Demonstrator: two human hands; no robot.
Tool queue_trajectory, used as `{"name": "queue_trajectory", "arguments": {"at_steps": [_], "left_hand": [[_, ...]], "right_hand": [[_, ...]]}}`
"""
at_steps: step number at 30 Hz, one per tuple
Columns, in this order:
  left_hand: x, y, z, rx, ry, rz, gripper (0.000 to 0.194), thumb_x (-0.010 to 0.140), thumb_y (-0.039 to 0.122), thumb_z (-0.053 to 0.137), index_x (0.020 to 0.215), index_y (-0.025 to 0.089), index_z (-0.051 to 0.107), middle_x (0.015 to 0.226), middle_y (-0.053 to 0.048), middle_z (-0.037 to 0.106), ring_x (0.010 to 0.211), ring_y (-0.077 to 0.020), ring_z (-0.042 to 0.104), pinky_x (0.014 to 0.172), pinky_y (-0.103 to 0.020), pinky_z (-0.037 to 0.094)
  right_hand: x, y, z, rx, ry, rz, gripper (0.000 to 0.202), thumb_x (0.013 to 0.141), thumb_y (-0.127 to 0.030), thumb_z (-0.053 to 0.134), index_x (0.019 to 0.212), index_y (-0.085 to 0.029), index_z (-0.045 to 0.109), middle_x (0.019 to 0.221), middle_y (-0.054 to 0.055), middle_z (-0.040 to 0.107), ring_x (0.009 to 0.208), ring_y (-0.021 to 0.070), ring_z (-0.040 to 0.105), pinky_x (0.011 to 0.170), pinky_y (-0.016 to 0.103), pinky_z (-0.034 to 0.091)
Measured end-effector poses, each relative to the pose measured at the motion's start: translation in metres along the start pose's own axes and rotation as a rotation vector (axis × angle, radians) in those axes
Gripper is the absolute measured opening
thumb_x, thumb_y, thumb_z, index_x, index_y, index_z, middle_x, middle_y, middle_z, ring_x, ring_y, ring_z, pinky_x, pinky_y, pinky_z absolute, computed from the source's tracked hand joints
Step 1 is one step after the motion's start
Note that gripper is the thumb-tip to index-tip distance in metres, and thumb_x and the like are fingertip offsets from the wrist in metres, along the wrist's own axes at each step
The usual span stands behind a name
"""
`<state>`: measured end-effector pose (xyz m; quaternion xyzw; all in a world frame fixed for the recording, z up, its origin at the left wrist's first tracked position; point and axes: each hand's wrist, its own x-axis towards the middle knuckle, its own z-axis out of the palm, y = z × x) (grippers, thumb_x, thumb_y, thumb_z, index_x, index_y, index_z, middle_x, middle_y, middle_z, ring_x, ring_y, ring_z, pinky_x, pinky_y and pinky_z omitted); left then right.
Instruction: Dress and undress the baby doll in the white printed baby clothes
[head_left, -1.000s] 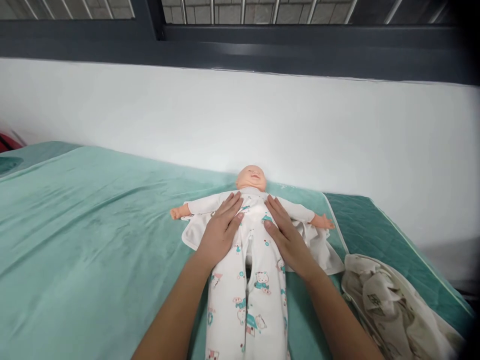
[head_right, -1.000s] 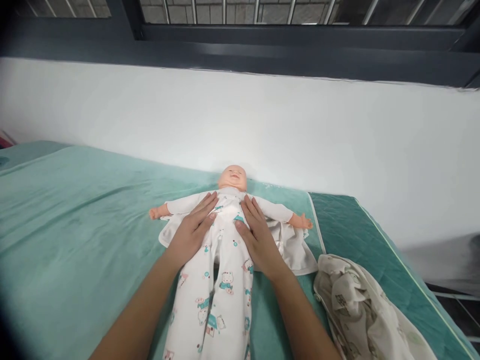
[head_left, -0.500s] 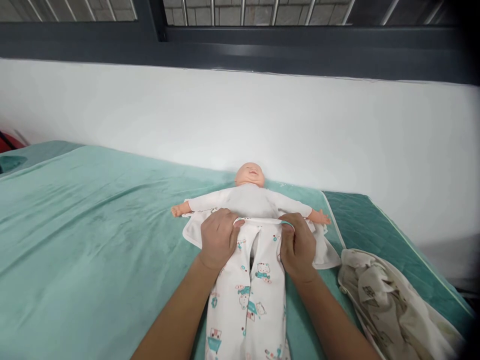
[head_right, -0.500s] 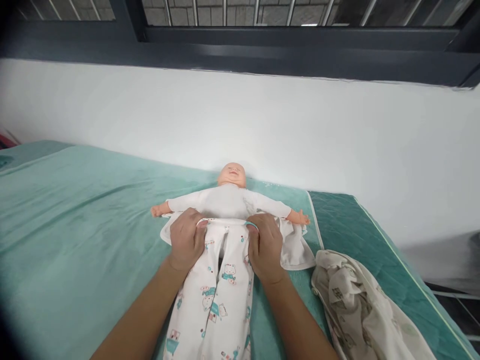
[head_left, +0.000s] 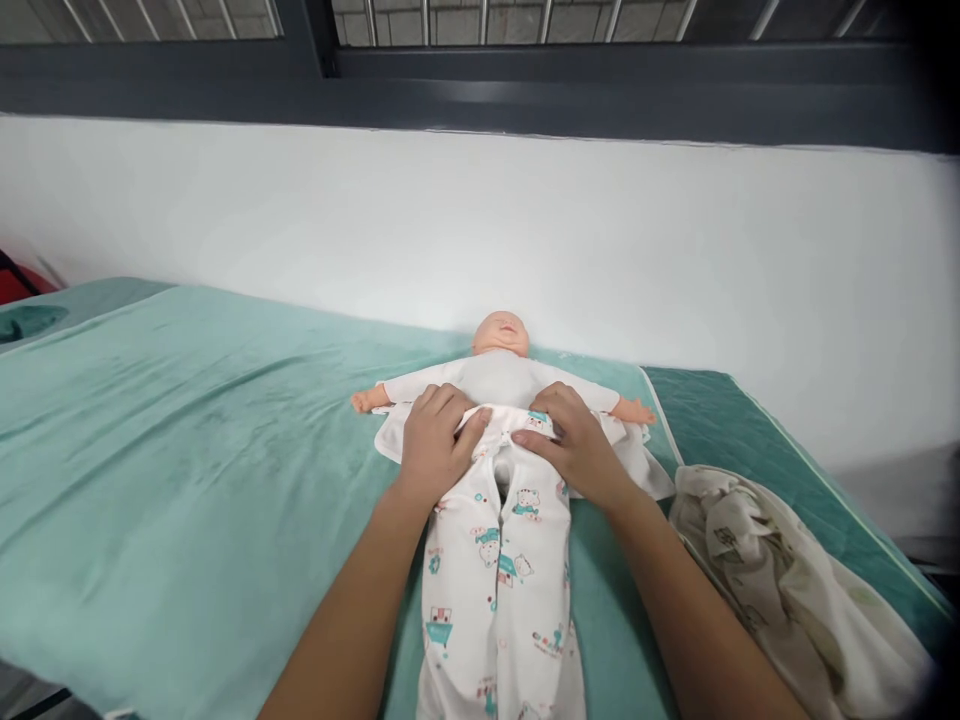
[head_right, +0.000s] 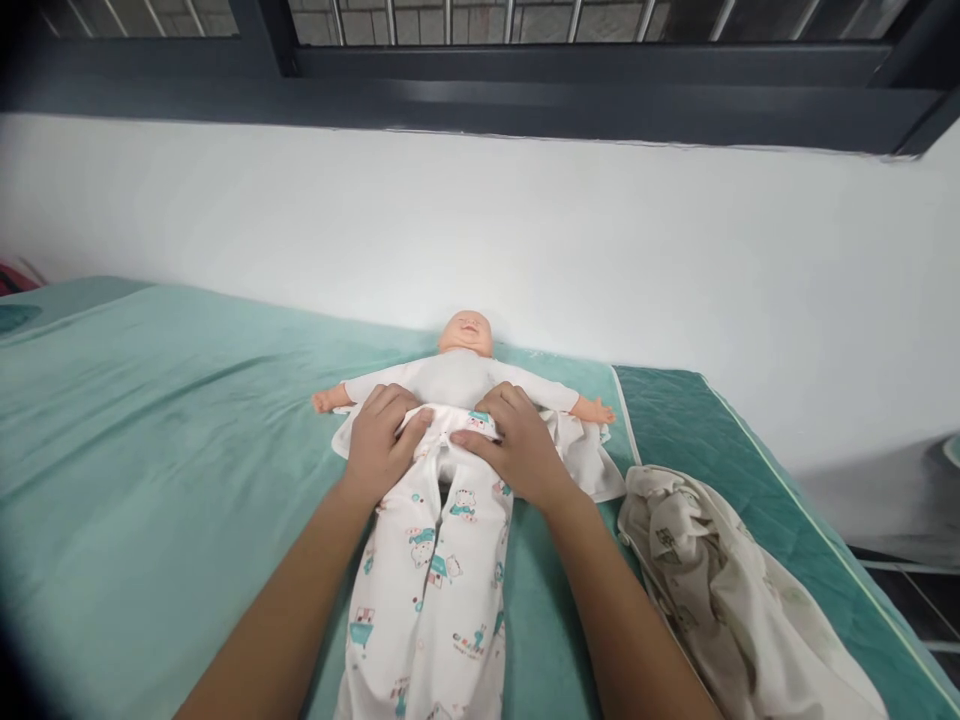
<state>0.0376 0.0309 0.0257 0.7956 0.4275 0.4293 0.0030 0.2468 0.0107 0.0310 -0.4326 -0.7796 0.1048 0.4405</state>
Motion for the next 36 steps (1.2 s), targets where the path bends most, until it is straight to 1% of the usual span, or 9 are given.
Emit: {"name": "queue_trajectory", "arguments": {"at_steps": [4,9,13,17,23,28,31,33,36], "left_hand": [[-0.009,0.0,-0.002,-0.012,-0.004,0.022,0.025,0.097,0.036,0.048,0.079,0.021,0.057,0.085,-0.004,0.06,0.086,-0.0194,0.051,0.081,-0.036,0.042],[-0.015,-0.005,0.004,0.023,0.023,0.071,0.036,0.1,0.036,0.044,0.068,0.021,0.049,0.068,-0.001,0.052,0.075,-0.018,0.047,0.072,-0.033,0.037],[-0.02,-0.009,0.007,0.067,0.087,0.114,0.039,0.101,0.037,0.041,0.066,0.021,0.047,0.063,-0.001,0.05,0.068,-0.0177,0.045,0.067,-0.034,0.033],[-0.022,-0.012,0.008,0.075,0.108,0.121,0.042,0.101,0.038,0.042,0.063,0.021,0.046,0.06,0.0,0.05,0.065,-0.0168,0.045,0.067,-0.034,0.032],[-0.03,-0.012,0.003,-0.033,0.059,0.055,0.048,0.1,0.04,0.043,0.057,0.02,0.039,0.058,0.001,0.044,0.065,-0.0153,0.043,0.068,-0.032,0.034],[-0.051,-0.007,-0.013,-0.085,0.028,-0.004,0.046,0.1,0.037,0.044,0.058,0.02,0.037,0.059,0.001,0.041,0.067,-0.0155,0.042,0.068,-0.032,0.033],[-0.063,-0.004,-0.021,-0.104,0.011,-0.063,0.045,0.1,0.036,0.044,0.058,0.02,0.037,0.06,0.001,0.04,0.067,-0.0159,0.041,0.068,-0.032,0.033],[-0.068,-0.004,-0.023,-0.13,-0.027,-0.1,0.043,0.099,0.036,0.045,0.059,0.02,0.041,0.062,0.0,0.044,0.07,-0.0167,0.042,0.069,-0.032,0.035],[-0.073,-0.003,-0.027,-0.217,-0.099,-0.152,0.033,0.097,0.035,0.046,0.068,0.02,0.052,0.076,-0.002,0.055,0.081,-0.0182,0.048,0.078,-0.033,0.039]], "right_hand": [[-0.002,-0.003,0.002,-0.184,-0.01,-0.075,0.028,0.085,-0.047,0.07,0.085,-0.022,0.057,0.091,0.003,0.054,0.089,0.0205,0.05,0.08,0.036,0.04],[-0.011,-0.006,0.007,-0.458,0.09,-0.179,0.03,0.091,-0.04,0.063,0.07,-0.021,0.055,0.082,0.003,0.056,0.08,0.0196,0.044,0.074,0.036,0.034],[-0.021,-0.005,0.009,-0.479,0.183,-0.301,0.031,0.094,-0.034,0.059,0.066,-0.022,0.051,0.073,0.003,0.057,0.077,0.0195,0.045,0.074,0.036,0.034],[-0.028,-0.002,0.008,-0.52,0.219,-0.332,0.033,0.095,-0.032,0.057,0.065,-0.022,0.047,0.063,0.001,0.052,0.07,0.0188,0.044,0.07,0.034,0.033],[-0.036,-0.004,0.005,-0.534,0.136,-0.233,0.039,0.097,-0.036,0.054,0.062,-0.021,0.046,0.058,-0.001,0.048,0.063,0.0161,0.044,0.068,0.032,0.032],[-0.047,-0.009,-0.001,-0.582,0.032,-0.112,0.042,0.098,-0.043,0.051,0.062,-0.021,0.051,0.058,0.001,0.05,0.069,0.0186,0.048,0.07,0.033,0.031],[-0.056,-0.008,-0.006,-0.557,-0.03,-0.018,0.043,0.098,-0.047,0.049,0.064,-0.021,0.057,0.06,0.002,0.053,0.074,0.0206,0.05,0.07,0.034,0.031],[-0.063,-0.006,-0.01,-0.52,-0.076,0.043,0.041,0.098,-0.048,0.049,0.069,-0.022,0.061,0.063,0.003,0.057,0.078,0.0218,0.052,0.072,0.035,0.032],[-0.075,-0.003,-0.014,-0.417,-0.119,0.111,0.032,0.096,-0.05,0.052,0.088,-0.023,0.067,0.079,0.004,0.067,0.085,0.0239,0.054,0.077,0.037,0.035]]}}
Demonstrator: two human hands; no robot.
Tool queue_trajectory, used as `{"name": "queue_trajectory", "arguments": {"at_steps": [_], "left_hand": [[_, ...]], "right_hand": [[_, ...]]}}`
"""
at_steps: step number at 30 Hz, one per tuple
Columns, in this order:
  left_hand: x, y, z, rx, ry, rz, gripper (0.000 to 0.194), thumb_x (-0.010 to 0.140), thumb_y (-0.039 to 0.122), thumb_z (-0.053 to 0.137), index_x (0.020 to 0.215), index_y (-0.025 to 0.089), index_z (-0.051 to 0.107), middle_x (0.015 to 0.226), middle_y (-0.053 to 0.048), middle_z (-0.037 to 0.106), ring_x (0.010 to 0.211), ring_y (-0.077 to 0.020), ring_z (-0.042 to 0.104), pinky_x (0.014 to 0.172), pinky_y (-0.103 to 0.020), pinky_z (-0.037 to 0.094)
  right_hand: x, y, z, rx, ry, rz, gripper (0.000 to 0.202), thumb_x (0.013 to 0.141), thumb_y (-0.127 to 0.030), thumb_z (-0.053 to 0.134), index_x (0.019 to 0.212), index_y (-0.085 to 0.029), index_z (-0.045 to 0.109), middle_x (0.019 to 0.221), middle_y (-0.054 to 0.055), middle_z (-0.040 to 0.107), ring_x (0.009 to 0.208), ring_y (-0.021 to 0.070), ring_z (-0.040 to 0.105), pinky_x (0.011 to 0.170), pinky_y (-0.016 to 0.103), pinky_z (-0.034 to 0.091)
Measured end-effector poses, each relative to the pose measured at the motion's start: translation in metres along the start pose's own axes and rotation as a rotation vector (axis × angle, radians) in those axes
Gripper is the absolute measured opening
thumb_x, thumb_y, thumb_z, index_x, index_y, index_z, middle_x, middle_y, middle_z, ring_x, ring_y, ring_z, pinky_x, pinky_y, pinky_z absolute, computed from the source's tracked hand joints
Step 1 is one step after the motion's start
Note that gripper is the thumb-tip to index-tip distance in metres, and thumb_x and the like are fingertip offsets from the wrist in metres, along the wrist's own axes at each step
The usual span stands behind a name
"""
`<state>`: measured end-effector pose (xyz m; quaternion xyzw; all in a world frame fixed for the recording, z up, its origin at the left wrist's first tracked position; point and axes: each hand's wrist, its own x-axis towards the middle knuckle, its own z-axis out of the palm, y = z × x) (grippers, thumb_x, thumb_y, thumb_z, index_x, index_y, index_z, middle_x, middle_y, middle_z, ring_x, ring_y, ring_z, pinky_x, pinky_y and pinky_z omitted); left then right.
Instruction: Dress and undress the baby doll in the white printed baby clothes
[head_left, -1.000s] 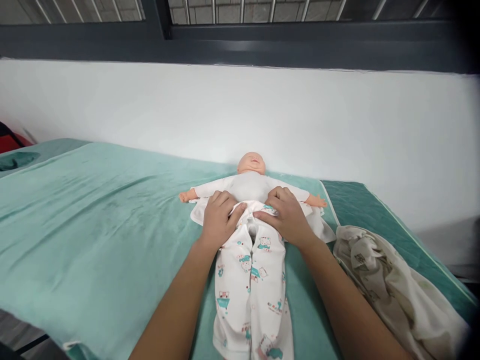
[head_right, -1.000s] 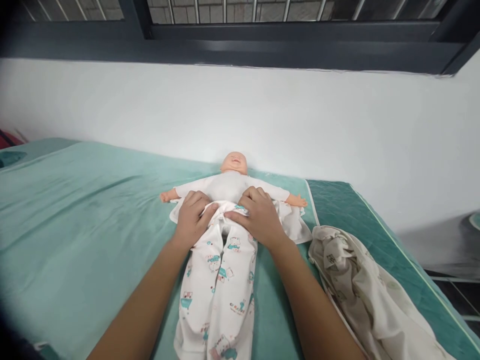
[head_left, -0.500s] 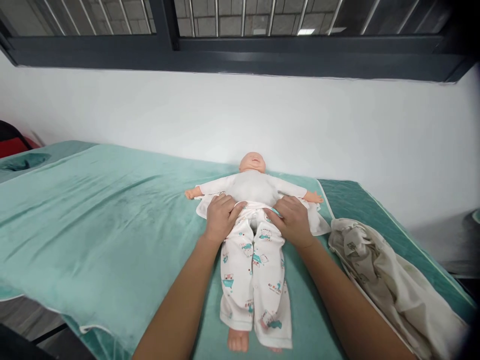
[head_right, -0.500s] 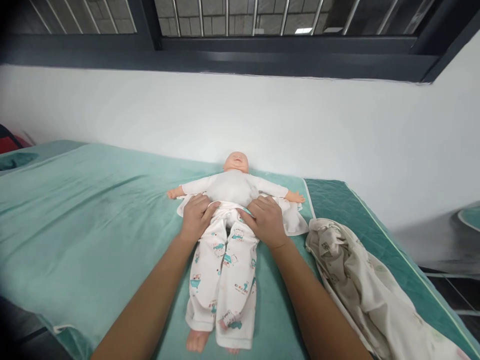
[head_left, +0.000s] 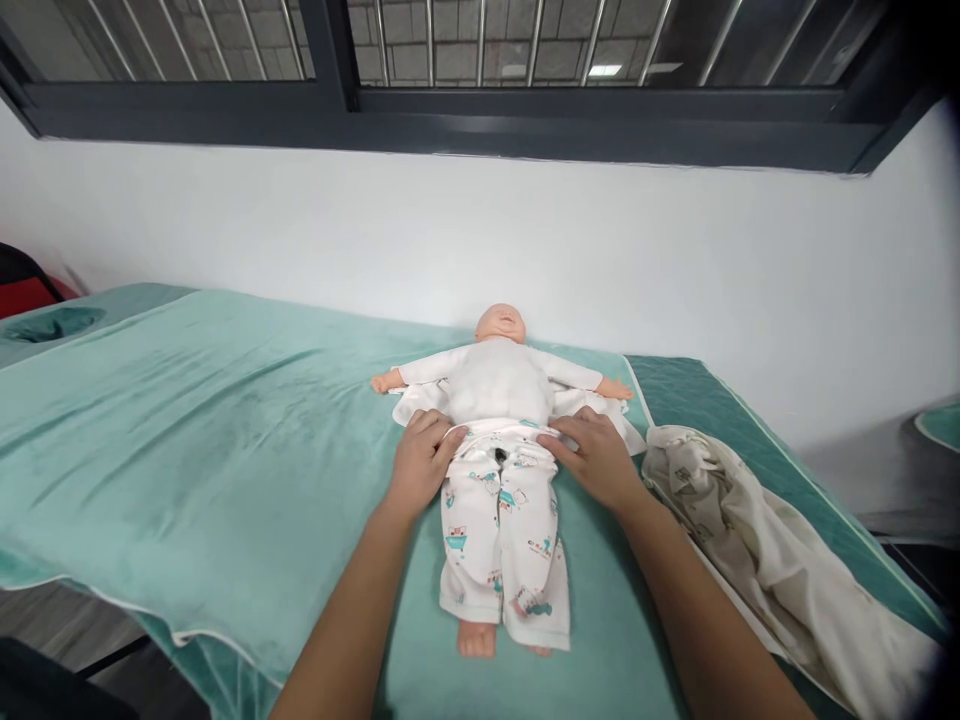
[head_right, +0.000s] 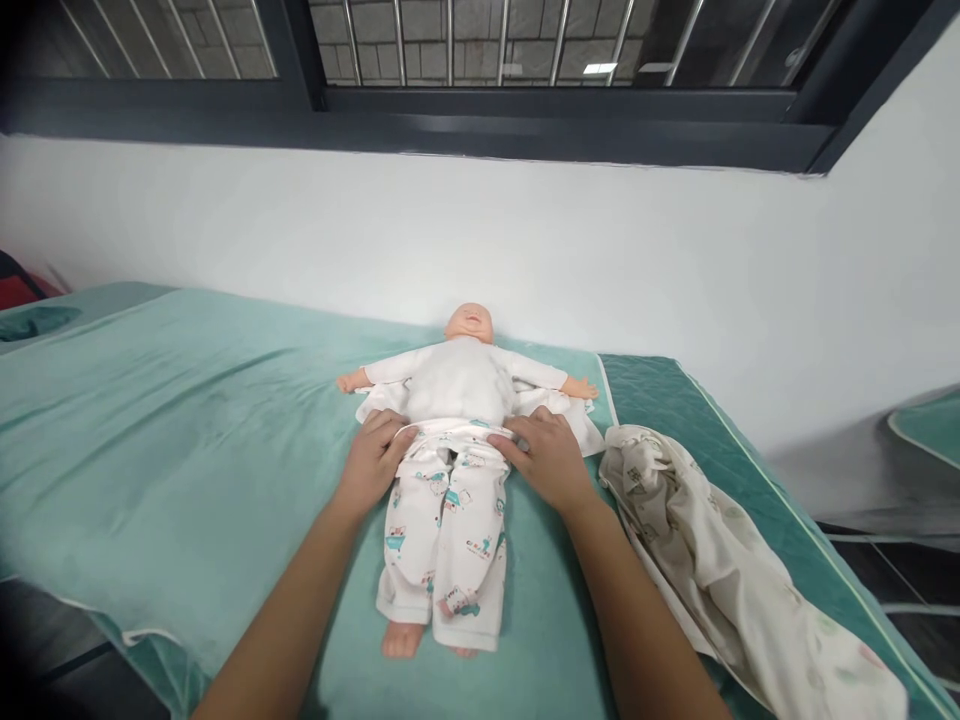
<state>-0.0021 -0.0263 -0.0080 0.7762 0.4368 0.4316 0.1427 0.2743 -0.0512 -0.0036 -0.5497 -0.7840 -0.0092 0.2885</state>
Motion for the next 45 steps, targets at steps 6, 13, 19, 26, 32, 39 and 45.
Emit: {"name": "queue_trajectory", "arguments": {"at_steps": [6,13,19,26,32,39,45], "left_hand": [[-0.01,0.003,-0.014,-0.252,-0.182,-0.088,0.017,0.082,0.01,0.048,0.091,0.02,0.059,0.102,-0.004,0.056,0.096,-0.0181,0.054,0.086,-0.031,0.042],[-0.013,0.001,-0.008,-0.211,-0.213,-0.124,0.019,0.077,0.012,0.056,0.093,0.021,0.053,0.103,-0.002,0.053,0.094,-0.0165,0.051,0.085,-0.028,0.041],[-0.011,0.004,-0.004,-0.064,-0.101,-0.266,0.012,0.076,0.016,0.055,0.085,0.022,0.05,0.084,0.002,0.054,0.078,-0.0159,0.049,0.07,-0.028,0.038],[0.018,0.005,0.013,0.051,0.058,-0.265,0.02,0.068,0.007,0.05,0.081,0.022,0.051,0.077,0.002,0.057,0.072,-0.0169,0.05,0.063,-0.028,0.035],[0.024,-0.003,0.025,0.056,0.057,-0.193,0.026,0.069,0.004,0.045,0.086,0.022,0.054,0.086,-0.001,0.059,0.082,-0.0191,0.053,0.071,-0.03,0.039],[-0.02,0.017,0.005,-0.024,-0.022,-0.156,0.016,0.072,0.007,0.048,0.079,0.021,0.051,0.088,-0.001,0.053,0.084,-0.0177,0.051,0.074,-0.03,0.04],[-0.048,0.029,-0.001,-0.036,-0.064,-0.256,0.014,0.077,0.012,0.051,0.085,0.021,0.056,0.09,0.0,0.056,0.085,-0.018,0.052,0.075,-0.031,0.041]], "right_hand": [[-0.015,0.007,-0.005,0.254,-0.147,0.068,0.047,0.084,-0.055,0.067,0.12,-0.025,0.06,0.109,0.008,0.065,0.106,0.0282,0.05,0.092,0.042,0.04],[-0.013,-0.001,-0.003,0.179,-0.15,0.191,0.054,0.068,-0.059,0.079,0.104,-0.023,0.062,0.095,0.006,0.058,0.094,0.0273,0.053,0.081,0.038,0.041],[-0.011,-0.015,-0.001,0.078,-0.03,0.185,0.03,0.082,-0.044,0.066,0.071,-0.022,0.05,0.073,0.001,0.052,0.073,0.0208,0.049,0.069,0.032,0.034],[-0.012,-0.023,0.01,0.044,0.205,0.144,0.017,0.074,-0.017,0.056,0.065,-0.023,0.043,0.064,0.0,0.048,0.068,0.0198,0.045,0.066,0.032,0.031],[-0.008,-0.021,0.015,0.175,0.152,0.259,0.005,0.079,-0.024,0.053,0.083,-0.023,0.055,0.08,0.003,0.06,0.078,0.0222,0.052,0.071,0.033,0.036],[-0.006,-0.014,0.013,0.452,0.074,0.281,0.006,0.078,-0.025,0.054,0.081,-0.022,0.058,0.08,-0.001,0.06,0.076,0.0189,0.054,0.069,0.03,0.038],[-0.008,-0.018,0.011,0.466,0.061,0.28,0.008,0.077,-0.023,0.054,0.081,-0.021,0.061,0.076,-0.002,0.061,0.071,0.0171,0.051,0.065,0.028,0.037]]}}
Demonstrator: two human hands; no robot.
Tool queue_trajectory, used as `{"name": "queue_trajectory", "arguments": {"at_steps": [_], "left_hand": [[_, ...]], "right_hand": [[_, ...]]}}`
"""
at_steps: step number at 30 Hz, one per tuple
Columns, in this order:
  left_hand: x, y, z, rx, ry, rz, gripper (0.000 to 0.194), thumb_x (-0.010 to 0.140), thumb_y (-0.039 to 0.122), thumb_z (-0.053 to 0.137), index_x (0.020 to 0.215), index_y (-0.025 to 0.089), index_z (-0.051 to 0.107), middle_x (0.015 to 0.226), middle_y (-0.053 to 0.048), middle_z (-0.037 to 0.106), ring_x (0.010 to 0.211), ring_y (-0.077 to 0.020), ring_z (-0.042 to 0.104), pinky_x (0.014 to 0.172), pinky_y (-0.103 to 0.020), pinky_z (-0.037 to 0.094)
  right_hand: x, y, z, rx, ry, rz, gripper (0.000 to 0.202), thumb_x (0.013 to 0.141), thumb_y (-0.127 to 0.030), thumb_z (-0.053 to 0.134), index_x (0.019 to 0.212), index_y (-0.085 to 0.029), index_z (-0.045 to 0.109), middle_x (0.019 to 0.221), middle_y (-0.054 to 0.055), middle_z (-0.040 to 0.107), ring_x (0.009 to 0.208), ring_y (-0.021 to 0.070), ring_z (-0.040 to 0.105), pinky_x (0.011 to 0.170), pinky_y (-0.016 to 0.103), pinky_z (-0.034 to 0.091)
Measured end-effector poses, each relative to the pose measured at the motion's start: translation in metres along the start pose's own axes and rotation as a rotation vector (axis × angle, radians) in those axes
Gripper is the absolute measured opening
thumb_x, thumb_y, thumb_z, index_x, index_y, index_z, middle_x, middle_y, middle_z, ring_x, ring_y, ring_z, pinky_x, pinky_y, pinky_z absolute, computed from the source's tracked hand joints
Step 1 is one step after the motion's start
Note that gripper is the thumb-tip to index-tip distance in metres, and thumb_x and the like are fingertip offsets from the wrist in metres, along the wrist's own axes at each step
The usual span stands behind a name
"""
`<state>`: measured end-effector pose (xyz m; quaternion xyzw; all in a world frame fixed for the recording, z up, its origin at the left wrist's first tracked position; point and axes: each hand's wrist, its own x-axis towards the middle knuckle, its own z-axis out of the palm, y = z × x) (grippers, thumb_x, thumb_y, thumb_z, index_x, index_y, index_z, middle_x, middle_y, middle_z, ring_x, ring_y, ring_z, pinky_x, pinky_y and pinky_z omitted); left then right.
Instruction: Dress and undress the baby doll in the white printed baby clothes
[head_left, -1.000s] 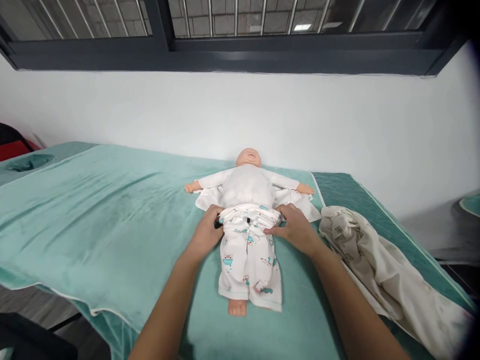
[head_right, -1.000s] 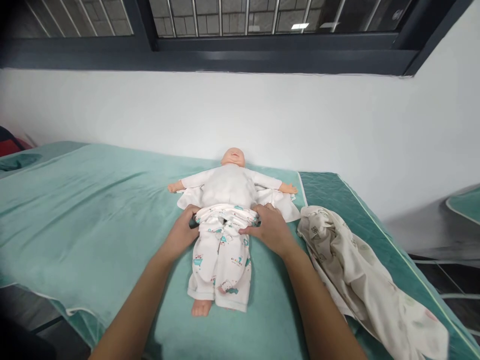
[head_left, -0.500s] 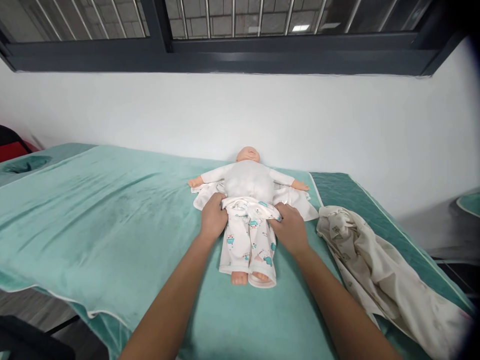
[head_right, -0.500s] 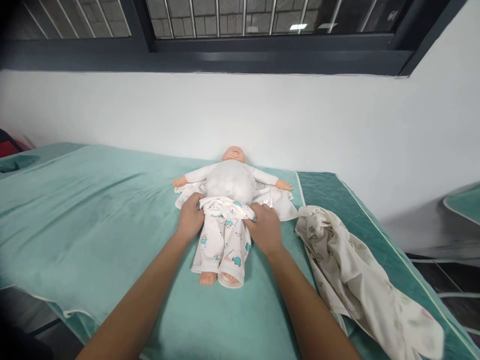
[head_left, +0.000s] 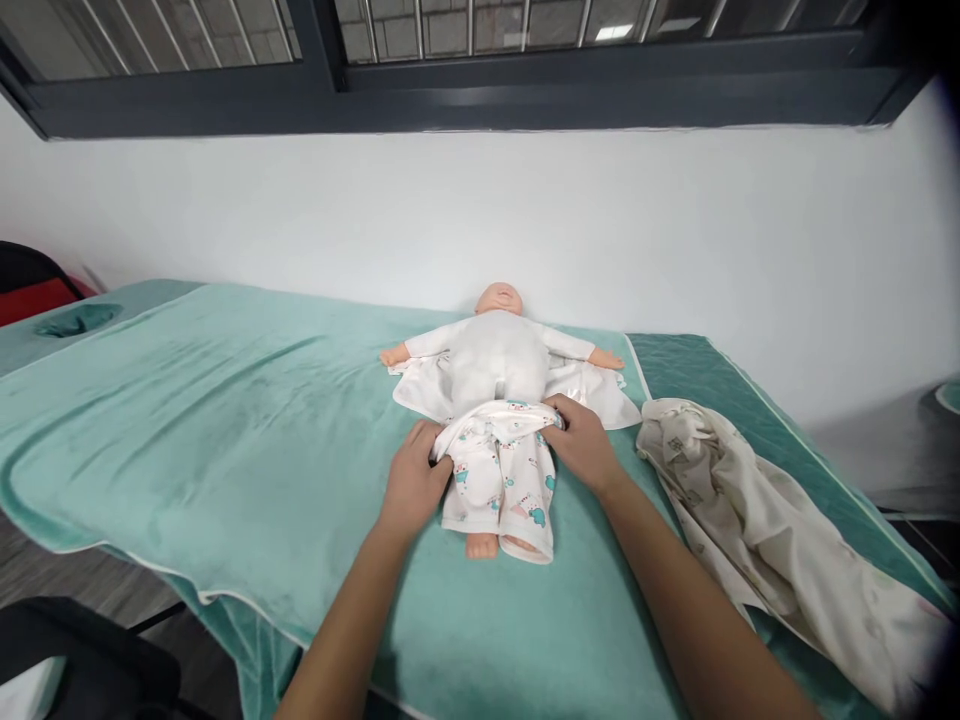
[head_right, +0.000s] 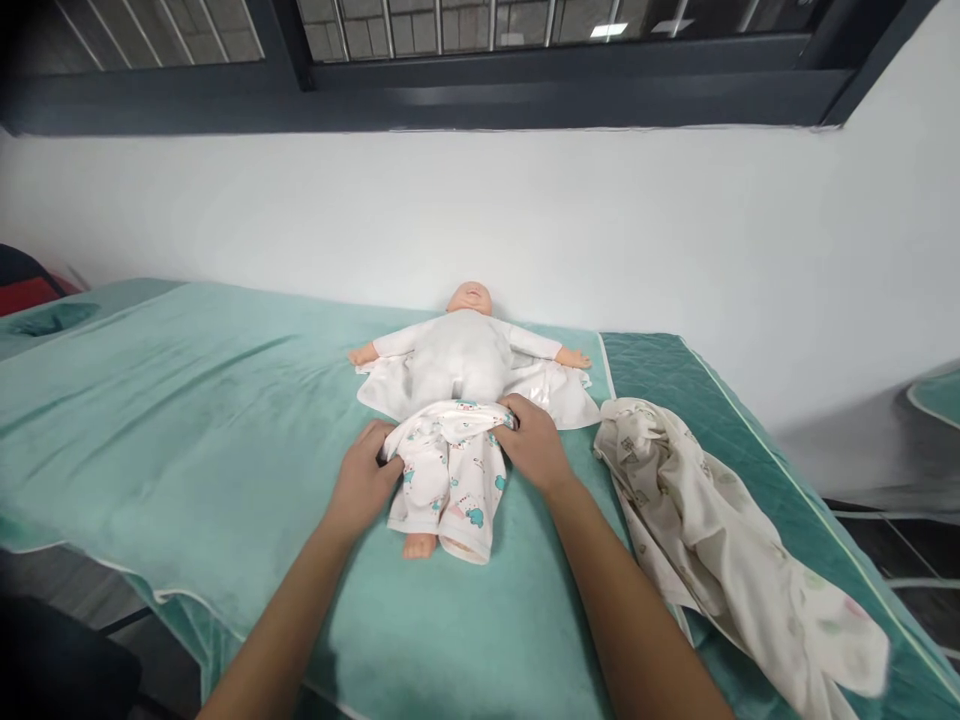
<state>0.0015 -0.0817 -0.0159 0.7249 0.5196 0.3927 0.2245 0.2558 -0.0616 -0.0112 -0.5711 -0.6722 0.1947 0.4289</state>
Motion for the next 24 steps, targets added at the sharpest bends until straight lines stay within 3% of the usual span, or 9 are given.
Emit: {"name": "queue_trajectory", "arguments": {"at_steps": [7,13,18,24], "left_hand": [[0.005,0.0,0.001,0.025,0.013,-0.01,0.012,0.077,0.013,0.052,0.084,0.022,0.055,0.086,0.0,0.057,0.08,-0.018,0.051,0.072,-0.03,0.041],[0.004,-0.002,0.002,0.008,0.013,-0.017,0.012,0.076,0.013,0.052,0.084,0.022,0.055,0.086,0.0,0.057,0.08,-0.0175,0.051,0.073,-0.03,0.04],[0.005,-0.004,0.002,-0.022,0.014,-0.01,0.015,0.076,0.013,0.05,0.087,0.022,0.057,0.087,0.0,0.058,0.081,-0.0172,0.051,0.073,-0.029,0.039],[0.006,-0.006,0.001,-0.086,-0.028,-0.038,0.017,0.079,0.017,0.052,0.093,0.022,0.058,0.091,0.0,0.061,0.082,-0.0176,0.053,0.073,-0.029,0.042]], "right_hand": [[-0.015,-0.005,-0.006,0.016,-0.069,0.018,0.007,0.077,-0.026,0.056,0.075,-0.021,0.06,0.066,-0.003,0.053,0.065,0.015,0.044,0.058,0.027,0.032],[-0.039,-0.011,-0.006,0.064,-0.173,0.023,0.019,0.077,-0.026,0.06,0.066,-0.021,0.045,0.064,-0.005,0.042,0.064,0.0132,0.039,0.057,0.026,0.028],[-0.04,-0.013,-0.01,0.101,-0.243,0.059,0.015,0.082,-0.034,0.062,0.081,-0.022,0.054,0.074,-0.004,0.052,0.07,0.0154,0.046,0.061,0.026,0.034],[-0.045,-0.017,-0.015,0.162,-0.347,0.096,0.05,0.071,-0.052,0.078,0.106,-0.022,0.058,0.093,0.0,0.061,0.082,0.0198,0.054,0.066,0.028,0.043]]}}
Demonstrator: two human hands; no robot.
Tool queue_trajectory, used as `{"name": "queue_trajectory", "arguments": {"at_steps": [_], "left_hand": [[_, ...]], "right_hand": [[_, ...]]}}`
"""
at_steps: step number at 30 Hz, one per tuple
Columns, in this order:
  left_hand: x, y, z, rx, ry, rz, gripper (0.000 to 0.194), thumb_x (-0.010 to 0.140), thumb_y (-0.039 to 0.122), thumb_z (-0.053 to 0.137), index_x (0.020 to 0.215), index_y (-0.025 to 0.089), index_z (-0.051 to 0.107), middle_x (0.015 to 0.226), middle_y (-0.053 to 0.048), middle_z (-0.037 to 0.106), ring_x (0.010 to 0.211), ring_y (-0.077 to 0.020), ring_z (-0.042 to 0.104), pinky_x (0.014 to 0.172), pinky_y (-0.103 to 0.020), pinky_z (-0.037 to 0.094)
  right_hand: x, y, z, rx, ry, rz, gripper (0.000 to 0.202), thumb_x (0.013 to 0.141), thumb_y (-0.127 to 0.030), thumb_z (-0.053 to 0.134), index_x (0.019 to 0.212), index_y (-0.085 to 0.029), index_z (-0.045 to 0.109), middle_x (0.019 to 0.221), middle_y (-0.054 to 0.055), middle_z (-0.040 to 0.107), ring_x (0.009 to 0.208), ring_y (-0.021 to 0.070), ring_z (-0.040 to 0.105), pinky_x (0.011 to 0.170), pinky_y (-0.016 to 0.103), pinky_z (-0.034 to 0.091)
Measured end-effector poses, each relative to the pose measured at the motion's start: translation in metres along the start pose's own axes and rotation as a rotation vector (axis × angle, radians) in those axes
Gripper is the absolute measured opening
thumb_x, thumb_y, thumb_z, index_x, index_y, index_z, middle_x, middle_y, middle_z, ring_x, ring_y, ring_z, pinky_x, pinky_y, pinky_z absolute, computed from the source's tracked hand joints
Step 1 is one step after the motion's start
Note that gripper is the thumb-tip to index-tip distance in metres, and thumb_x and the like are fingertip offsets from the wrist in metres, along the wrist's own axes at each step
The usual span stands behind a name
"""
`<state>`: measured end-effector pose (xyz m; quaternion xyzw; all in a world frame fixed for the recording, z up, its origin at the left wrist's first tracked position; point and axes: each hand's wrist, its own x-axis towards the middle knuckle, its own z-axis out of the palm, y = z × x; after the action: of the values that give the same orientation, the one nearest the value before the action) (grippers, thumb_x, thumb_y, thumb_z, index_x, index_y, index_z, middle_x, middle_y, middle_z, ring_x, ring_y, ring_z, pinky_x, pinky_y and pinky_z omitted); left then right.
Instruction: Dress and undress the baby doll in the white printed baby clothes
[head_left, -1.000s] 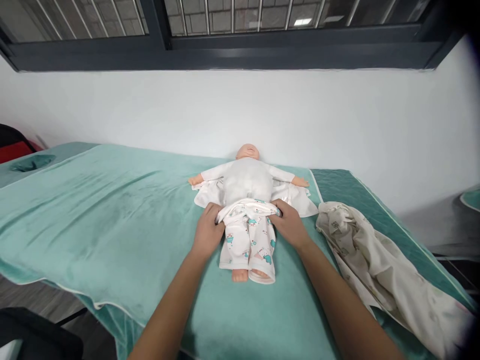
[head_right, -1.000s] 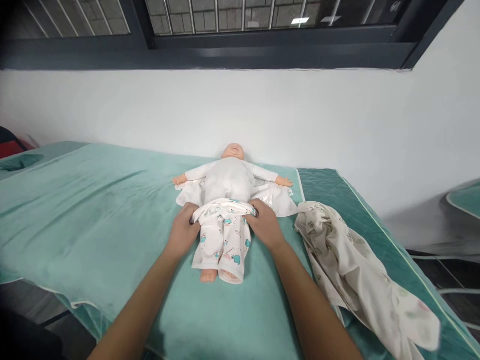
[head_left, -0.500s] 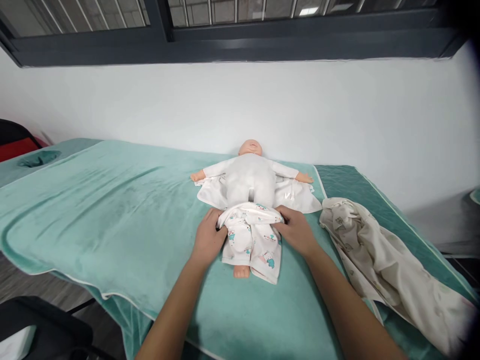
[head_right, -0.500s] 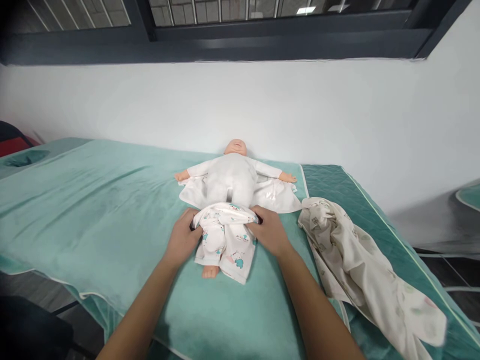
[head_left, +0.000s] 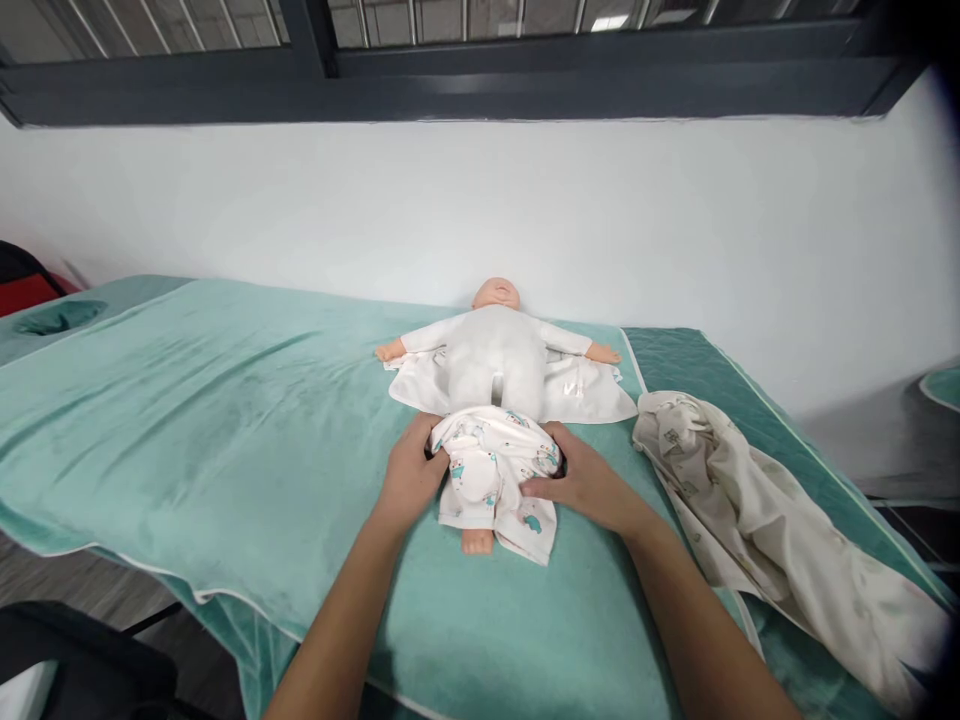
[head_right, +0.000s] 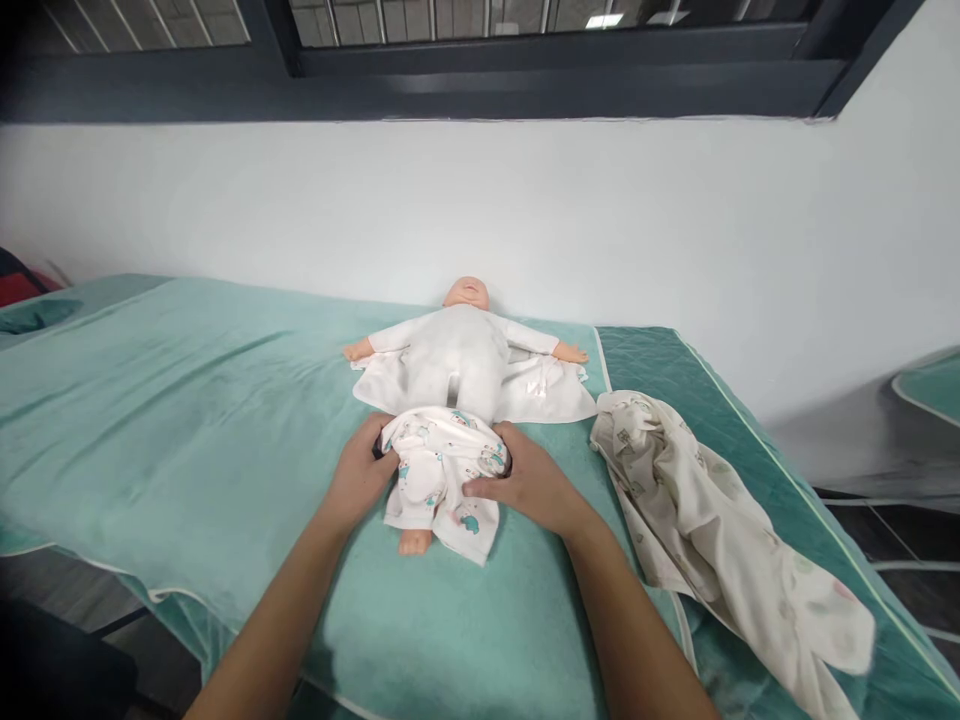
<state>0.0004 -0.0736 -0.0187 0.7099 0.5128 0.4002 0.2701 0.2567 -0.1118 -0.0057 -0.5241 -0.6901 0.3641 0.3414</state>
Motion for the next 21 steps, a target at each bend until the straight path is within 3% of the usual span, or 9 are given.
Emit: {"name": "queue_trajectory", "arguments": {"at_steps": [10,17,21], "left_hand": [[0.01,0.003,0.001,0.055,0.014,0.038,0.019,0.081,0.015,0.05,0.097,0.023,0.056,0.095,-0.001,0.06,0.09,-0.0198,0.054,0.079,-0.033,0.043],[0.03,0.004,0.01,0.153,0.139,0.095,0.015,0.081,0.014,0.05,0.092,0.023,0.055,0.094,-0.004,0.059,0.095,-0.0237,0.052,0.08,-0.035,0.041],[0.026,0.002,0.011,0.146,0.132,0.109,0.012,0.081,0.013,0.048,0.087,0.022,0.052,0.094,-0.005,0.057,0.096,-0.0241,0.051,0.082,-0.036,0.04]], "right_hand": [[0.004,0.0,0.01,-0.046,0.037,0.013,0.036,0.079,-0.054,0.07,0.092,-0.022,0.06,0.086,-0.002,0.061,0.079,0.0185,0.054,0.067,0.028,0.04],[0.005,0.006,0.017,-0.107,0.36,-0.045,0.027,0.082,-0.044,0.066,0.077,-0.022,0.051,0.073,-0.004,0.053,0.071,0.0158,0.048,0.064,0.027,0.037],[-0.001,0.003,0.021,-0.138,0.38,0.01,0.023,0.085,-0.044,0.062,0.089,-0.023,0.056,0.079,-0.003,0.058,0.075,0.0178,0.053,0.069,0.029,0.04]]}}
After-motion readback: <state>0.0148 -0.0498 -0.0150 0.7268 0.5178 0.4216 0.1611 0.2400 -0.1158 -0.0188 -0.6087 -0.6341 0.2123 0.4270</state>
